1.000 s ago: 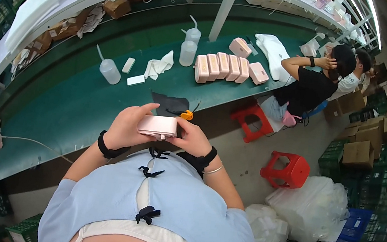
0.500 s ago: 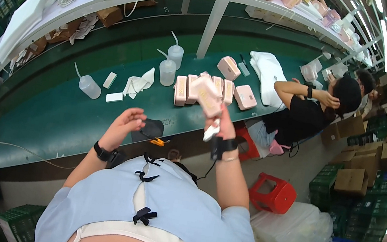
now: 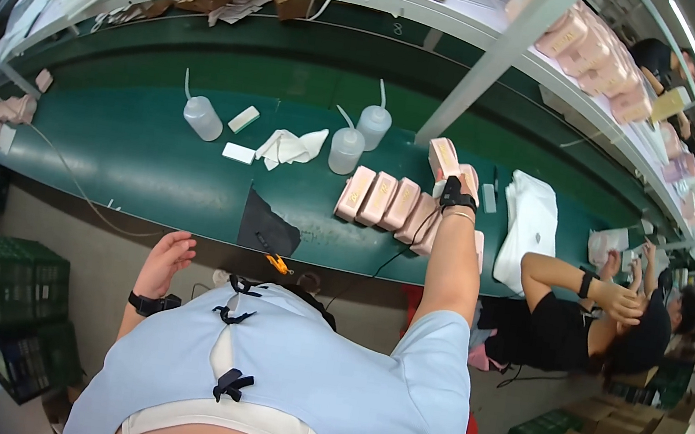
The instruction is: The person picks up a pink fan, blows air onto it with a nozzle, and wipes the surfaces with a cloth sprayed from a bottle. They then set the fan down and repeat the process with another pink fan.
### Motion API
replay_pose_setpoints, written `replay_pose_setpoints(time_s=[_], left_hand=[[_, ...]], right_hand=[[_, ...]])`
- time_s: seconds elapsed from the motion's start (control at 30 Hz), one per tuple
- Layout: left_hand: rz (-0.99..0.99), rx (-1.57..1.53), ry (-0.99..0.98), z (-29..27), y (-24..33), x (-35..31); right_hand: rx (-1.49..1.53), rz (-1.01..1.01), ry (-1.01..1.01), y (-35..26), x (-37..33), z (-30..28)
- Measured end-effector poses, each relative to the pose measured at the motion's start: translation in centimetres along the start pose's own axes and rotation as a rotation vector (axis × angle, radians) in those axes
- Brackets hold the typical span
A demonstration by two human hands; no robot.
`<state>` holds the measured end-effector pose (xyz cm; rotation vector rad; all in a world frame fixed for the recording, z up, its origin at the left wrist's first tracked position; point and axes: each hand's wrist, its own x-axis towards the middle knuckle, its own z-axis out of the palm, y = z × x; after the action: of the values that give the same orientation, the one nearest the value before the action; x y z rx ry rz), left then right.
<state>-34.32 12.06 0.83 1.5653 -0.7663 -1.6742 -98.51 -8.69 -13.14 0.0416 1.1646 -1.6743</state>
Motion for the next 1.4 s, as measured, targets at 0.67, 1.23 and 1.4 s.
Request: replay_pose_setpoints(time_s=[0.67, 1.23, 1.4], left_hand=[[-0.054, 0.068, 0.003, 0.8, -1.1, 1.2], [0.333, 0.397, -0.819, 7.4, 8.1, 8.0], [0.269, 0.237, -1.015, 7.5, 11.5, 6.9]], right_hand=[[0.51, 0.446, -0.408, -1.5, -6.9, -3.0], [-0.238, -0.497, -0.309, 6.0, -37.0, 8.2], [-0.395, -0.69, -0.313, 11.9, -43.8, 12.4]])
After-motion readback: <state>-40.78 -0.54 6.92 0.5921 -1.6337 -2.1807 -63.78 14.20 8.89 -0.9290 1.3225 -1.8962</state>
